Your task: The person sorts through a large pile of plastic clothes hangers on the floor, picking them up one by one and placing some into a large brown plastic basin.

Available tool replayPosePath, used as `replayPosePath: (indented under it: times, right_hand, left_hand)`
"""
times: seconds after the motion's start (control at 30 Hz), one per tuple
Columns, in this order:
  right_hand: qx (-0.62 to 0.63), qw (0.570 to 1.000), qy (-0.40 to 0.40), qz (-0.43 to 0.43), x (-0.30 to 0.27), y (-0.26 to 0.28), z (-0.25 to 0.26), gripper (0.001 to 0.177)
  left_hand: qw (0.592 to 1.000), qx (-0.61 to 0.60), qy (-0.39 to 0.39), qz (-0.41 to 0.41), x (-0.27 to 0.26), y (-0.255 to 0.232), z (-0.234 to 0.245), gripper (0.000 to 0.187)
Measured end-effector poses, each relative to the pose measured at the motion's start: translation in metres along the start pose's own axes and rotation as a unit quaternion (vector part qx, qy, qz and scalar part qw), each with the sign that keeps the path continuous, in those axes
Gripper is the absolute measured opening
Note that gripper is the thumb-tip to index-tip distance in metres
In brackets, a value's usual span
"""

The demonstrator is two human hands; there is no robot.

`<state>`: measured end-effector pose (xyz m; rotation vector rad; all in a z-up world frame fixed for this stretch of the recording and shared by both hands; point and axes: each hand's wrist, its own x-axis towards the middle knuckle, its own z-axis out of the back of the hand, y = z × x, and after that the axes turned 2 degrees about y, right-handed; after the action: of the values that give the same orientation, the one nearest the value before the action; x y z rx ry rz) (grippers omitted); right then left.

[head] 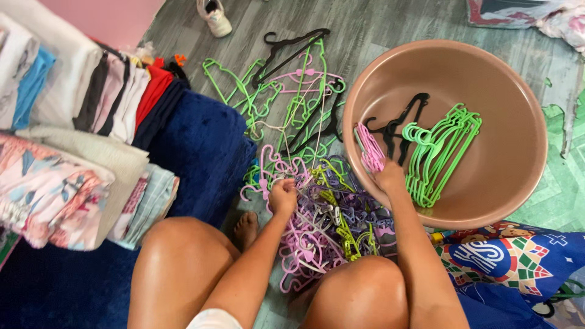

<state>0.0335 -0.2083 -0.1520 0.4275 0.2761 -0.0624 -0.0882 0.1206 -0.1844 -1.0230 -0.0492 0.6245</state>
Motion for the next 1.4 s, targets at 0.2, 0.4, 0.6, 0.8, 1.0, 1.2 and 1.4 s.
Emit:
replayPosePath:
  times: [0.2,0.4,0.6,0.8,1.0,1.2,1.4]
  right_hand:
    - [0.035,0.975,0.115,0.188,-0.013,0.103,0.010,0.024]
    - [-0.134,0.931,0.337,-0.028,-0.046,0.160,-0.054,0.052]
    - [-0.105,0.967,0.173,-0.155,-0.132,0.206,-0.114,0.056]
    - [-0.139,0.988,0.044,-0.059,-0.131,0.236,-0.034,0.038]
    - [-0.107,0.989,-0.098,0.007,-0.171,0.240,0.075,0.026]
    - [-0.059,0.993,-0.100,0.032,-0.214,0.248,0.170,0.027]
    - [0.044,0.992,-0.107,0.052,-0.248,0.233,0.249,0.025]
  left_hand:
    - [1.000,-0.011,0.017,0.018,0.000,-0.019,0.006,0.017]
    - [0.989,0.057,0.127,-0.052,-0.002,-0.083,0.033,0.018]
    - [0.975,0.090,0.198,-0.048,-0.014,-0.133,0.073,0.026]
    - [0.964,0.150,0.217,0.031,-0.024,-0.158,0.082,0.025]
    - [0.983,0.085,0.141,0.082,-0.007,-0.176,0.102,0.037]
    - [0.975,0.095,0.185,0.076,-0.013,-0.165,0.088,0.040]
    - [0.955,0.086,0.254,-0.126,-0.023,-0.140,0.061,0.051]
